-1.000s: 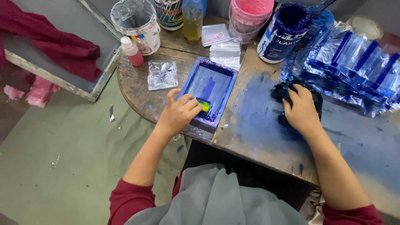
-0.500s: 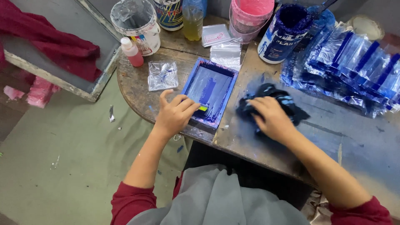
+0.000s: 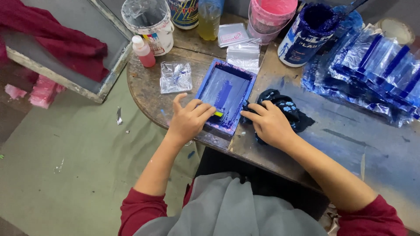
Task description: The person cleans a wooden workbench with a dark cloth, then uses a yellow sponge to apply blue paint from a tray onto a dark fabric item. They later wipe a clear plastic sheet with the cloth and place the paint tray on top of it.
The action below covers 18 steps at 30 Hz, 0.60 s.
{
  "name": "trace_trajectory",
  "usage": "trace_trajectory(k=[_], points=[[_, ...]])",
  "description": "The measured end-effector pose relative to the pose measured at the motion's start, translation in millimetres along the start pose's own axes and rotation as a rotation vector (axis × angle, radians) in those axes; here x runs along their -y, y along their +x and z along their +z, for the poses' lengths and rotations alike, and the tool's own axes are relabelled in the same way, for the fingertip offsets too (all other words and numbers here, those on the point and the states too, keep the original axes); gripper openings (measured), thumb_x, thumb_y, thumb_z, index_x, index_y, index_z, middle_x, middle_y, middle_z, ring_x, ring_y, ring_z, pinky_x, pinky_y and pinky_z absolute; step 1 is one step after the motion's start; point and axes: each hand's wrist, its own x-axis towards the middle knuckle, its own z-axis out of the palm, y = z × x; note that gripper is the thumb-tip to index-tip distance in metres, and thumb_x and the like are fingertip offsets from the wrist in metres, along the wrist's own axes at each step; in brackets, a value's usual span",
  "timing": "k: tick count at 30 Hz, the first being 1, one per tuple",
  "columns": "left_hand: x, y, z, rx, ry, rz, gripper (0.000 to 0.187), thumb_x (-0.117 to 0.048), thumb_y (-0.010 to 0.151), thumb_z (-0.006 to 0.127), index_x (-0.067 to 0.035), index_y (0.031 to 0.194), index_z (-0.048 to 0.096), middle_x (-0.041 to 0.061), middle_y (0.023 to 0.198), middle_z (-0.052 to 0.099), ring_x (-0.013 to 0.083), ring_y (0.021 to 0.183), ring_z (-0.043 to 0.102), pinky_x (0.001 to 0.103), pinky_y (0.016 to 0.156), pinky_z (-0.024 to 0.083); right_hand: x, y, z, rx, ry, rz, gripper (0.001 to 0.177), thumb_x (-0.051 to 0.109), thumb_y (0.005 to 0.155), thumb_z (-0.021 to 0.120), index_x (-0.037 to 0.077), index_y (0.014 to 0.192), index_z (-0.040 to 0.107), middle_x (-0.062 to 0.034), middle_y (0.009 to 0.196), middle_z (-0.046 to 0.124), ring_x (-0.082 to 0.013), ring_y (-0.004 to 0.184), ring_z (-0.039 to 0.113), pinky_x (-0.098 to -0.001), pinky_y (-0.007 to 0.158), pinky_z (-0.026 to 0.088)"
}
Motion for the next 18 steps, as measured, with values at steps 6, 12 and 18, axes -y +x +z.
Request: trace_trajectory(k=[6, 12, 18], points=[[-2.3, 6.7, -2.6, 0.021, -0.043, -0.012, 0.012, -0.023, 0.103, 0.061, -0.023, 0.098, 0.072, -0.006, 0.09, 0.065, 0.0146, 0.088, 0.059, 0.055, 0.103, 0.029, 2.4, 2.1, -3.7, 0.01, 0.005, -0.004, 0.037, 0.012, 0.095, 0.062, 0.027, 0.127, 0.071, -0.003, 0.127, 0.068, -0.0319, 0.112, 0.065, -0.0384, 0.089, 0.058], [1.4, 12.2, -5.4, 0.006, -0.089, -0.129, 0.011, -0.026, 0.102, 0.063, -0.021, 0.101, 0.073, -0.005, 0.09, 0.066, 0.0145, 0.087, 0.06, 0.052, 0.104, 0.027, 1.6, 1.4, -1.7, 0.017, 0.005, 0.005, 0.037, 0.011, 0.093, 0.063, 0.027, 0.127, 0.07, -0.0028, 0.127, 0.067, -0.0318, 0.113, 0.064, -0.0383, 0.09, 0.058], [1.2, 21.6, 1.1, 0.025, -0.223, -0.379, 0.012, -0.026, 0.088, 0.079, -0.024, 0.098, 0.073, -0.01, 0.083, 0.065, 0.011, 0.084, 0.062, 0.041, 0.1, 0.035, 3.4, 2.3, -11.3, -0.008, 0.158, 0.048, 0.038, 0.003, 0.09, 0.065, 0.019, 0.124, 0.073, -0.0076, 0.123, 0.069, -0.0329, 0.115, 0.063, -0.0402, 0.096, 0.057]])
